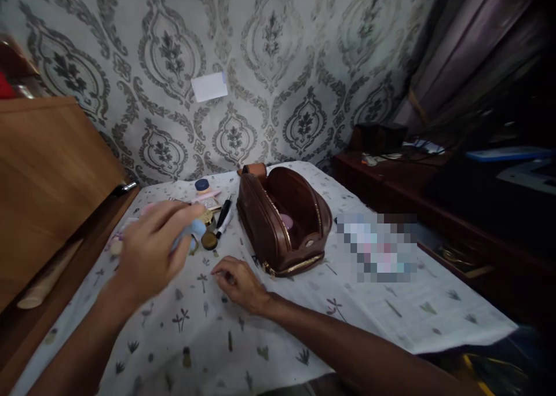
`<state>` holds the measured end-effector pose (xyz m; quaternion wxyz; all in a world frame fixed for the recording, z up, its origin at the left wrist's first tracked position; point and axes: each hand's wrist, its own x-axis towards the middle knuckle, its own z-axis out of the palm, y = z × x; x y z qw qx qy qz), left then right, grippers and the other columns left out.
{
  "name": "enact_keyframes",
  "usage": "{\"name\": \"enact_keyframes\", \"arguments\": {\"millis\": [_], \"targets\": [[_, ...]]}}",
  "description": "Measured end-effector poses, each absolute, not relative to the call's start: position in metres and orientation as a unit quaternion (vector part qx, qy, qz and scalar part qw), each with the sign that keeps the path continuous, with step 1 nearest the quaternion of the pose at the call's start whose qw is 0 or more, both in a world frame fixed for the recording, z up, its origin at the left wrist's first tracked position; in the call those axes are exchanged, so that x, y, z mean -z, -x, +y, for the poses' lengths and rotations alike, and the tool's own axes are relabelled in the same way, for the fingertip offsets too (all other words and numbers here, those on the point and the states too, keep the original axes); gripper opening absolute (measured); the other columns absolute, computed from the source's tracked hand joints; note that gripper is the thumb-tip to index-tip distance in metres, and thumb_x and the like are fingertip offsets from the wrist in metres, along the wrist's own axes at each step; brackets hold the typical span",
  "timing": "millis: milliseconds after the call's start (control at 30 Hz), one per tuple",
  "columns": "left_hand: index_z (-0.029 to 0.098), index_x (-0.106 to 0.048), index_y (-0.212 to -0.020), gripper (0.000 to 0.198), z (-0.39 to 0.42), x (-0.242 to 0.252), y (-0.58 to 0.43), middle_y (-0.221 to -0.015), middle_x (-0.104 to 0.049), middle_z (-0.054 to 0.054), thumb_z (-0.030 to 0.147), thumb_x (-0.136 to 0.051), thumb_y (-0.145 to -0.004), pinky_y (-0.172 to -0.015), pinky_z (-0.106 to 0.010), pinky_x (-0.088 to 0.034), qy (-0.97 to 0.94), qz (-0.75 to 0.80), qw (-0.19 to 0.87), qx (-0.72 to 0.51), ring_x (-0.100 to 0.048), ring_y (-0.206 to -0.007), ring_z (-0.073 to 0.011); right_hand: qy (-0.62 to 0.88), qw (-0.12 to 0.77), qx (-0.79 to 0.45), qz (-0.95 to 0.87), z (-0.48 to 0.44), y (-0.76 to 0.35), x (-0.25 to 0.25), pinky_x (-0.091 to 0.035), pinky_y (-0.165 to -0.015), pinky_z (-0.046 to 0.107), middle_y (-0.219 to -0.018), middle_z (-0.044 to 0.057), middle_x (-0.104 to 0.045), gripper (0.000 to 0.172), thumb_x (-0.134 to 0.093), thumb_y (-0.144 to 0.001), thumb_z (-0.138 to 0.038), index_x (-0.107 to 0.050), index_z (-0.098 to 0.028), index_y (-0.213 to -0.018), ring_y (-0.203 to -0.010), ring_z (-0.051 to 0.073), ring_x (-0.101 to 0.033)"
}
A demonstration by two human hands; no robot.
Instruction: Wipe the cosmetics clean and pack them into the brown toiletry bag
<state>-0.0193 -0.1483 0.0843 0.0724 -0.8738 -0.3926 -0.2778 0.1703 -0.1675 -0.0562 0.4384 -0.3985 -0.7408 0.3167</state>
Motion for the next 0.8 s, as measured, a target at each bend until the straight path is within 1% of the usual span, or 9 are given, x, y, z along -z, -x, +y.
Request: {"name": "enact_keyframes", "arguments": {"millis": [100,200,267,333,433,500,600,667,800], "targets": [[0.022,-0.063,-0.125,0.043,-0.1,-0.081,-0.009,-0.109,-0.066,-0.01,0.021,-0.038,-0.09,-0.09,-0.04,-0.051,0.85,-0.479,0.123,0.179,-0.063,-0.101,-0.0267,0.403,0.435,-0.306,-0.744,-0.169,-0.169,0.056,-0.05,-0.078,0.026,-0.088,0.004,-0.069,0.02,-0.058,-0.079,-0.005,-0.069,-0.018,-0.09,-0.086,0.017,-0.064],[0.019,-0.059,-0.131,0.045,-0.057,-0.046,-0.02,-0.113,-0.063,-0.016,0.038,-0.035,-0.097,-0.082,-0.041,-0.051,0.812,-0.559,0.139,0.097,-0.064,-0.099,-0.0312,0.41,0.422,-0.3,-0.751,-0.168,-0.168,0.056,-0.05,-0.084,0.029,-0.088,0.004,-0.069,0.018,-0.059,-0.079,-0.006,-0.069,-0.017,-0.089,-0.089,0.018,-0.064],[0.019,-0.059,-0.13,0.05,-0.039,-0.03,-0.02,-0.116,-0.061,-0.018,0.048,-0.033,-0.098,-0.079,-0.042,-0.051,0.801,-0.585,0.122,0.035,-0.064,-0.1,-0.0344,0.418,0.412,-0.298,-0.753,-0.167,-0.167,0.057,-0.05,-0.086,0.029,-0.088,0.005,-0.069,0.017,-0.059,-0.079,-0.007,-0.07,-0.016,-0.089,-0.09,0.019,-0.064],[0.021,-0.058,-0.128,0.053,-0.028,-0.025,-0.017,-0.113,-0.062,-0.017,0.054,-0.03,-0.097,-0.079,-0.043,-0.05,0.803,-0.589,0.089,-0.012,-0.066,-0.097,-0.0342,0.424,0.404,-0.297,-0.754,-0.166,-0.167,0.059,-0.05,-0.087,0.03,-0.09,0.006,-0.069,0.017,-0.059,-0.079,-0.008,-0.07,-0.016,-0.09,-0.092,0.02,-0.064],[0.021,-0.058,-0.124,0.059,-0.017,-0.027,-0.008,-0.107,-0.065,-0.015,0.065,-0.035,-0.092,-0.082,-0.041,-0.048,0.817,-0.573,0.036,-0.057,-0.066,-0.098,-0.034,0.429,0.395,-0.297,-0.756,-0.164,-0.165,0.064,-0.05,-0.089,0.032,-0.091,0.007,-0.069,0.016,-0.059,-0.08,-0.009,-0.069,-0.017,-0.089,-0.095,0.021,-0.064],[0.021,-0.057,-0.122,0.061,-0.014,-0.026,-0.004,-0.109,-0.066,-0.013,0.068,-0.04,-0.088,-0.083,-0.038,-0.047,0.825,-0.563,0.014,-0.054,-0.065,-0.1,-0.0326,0.429,0.393,-0.299,-0.756,-0.163,-0.163,0.068,-0.05,-0.091,0.033,-0.09,0.006,-0.069,0.016,-0.059,-0.079,-0.01,-0.069,-0.017,-0.089,-0.096,0.021,-0.064],[0.021,-0.059,-0.115,0.054,-0.015,-0.026,-0.005,-0.105,-0.069,-0.01,0.064,-0.042,-0.087,-0.081,-0.033,-0.046,0.823,-0.568,-0.003,-0.024,-0.065,-0.096,-0.028,0.426,0.4,-0.306,-0.752,-0.161,-0.163,0.071,-0.05,-0.092,0.033,-0.091,0.006,-0.068,0.016,-0.058,-0.079,-0.009,-0.068,-0.017,-0.088,-0.097,0.021,-0.063],[0.021,-0.062,-0.11,0.051,-0.02,-0.032,-0.008,-0.104,-0.07,-0.009,0.063,-0.043,-0.086,-0.078,-0.031,-0.045,0.808,-0.59,0.004,0.006,-0.065,-0.095,-0.0274,0.43,0.41,-0.318,-0.739,-0.16,-0.164,0.071,-0.049,-0.093,0.033,-0.092,0.006,-0.067,0.017,-0.058,-0.079,-0.008,-0.067,-0.017,-0.089,-0.098,0.021,-0.063],[0.021,-0.065,-0.102,0.047,-0.04,-0.058,-0.007,-0.104,-0.071,-0.007,0.061,-0.048,-0.084,-0.076,-0.029,-0.044,0.786,-0.612,0.028,0.087,-0.064,-0.095,-0.0266,0.449,0.444,-0.365,-0.684,-0.16,-0.168,0.067,-0.052,-0.09,0.034,-0.104,0.006,-0.064,0.03,-0.058,-0.082,-0.012,-0.062,-0.018,-0.111,-0.095,0.018,-0.063]]}}
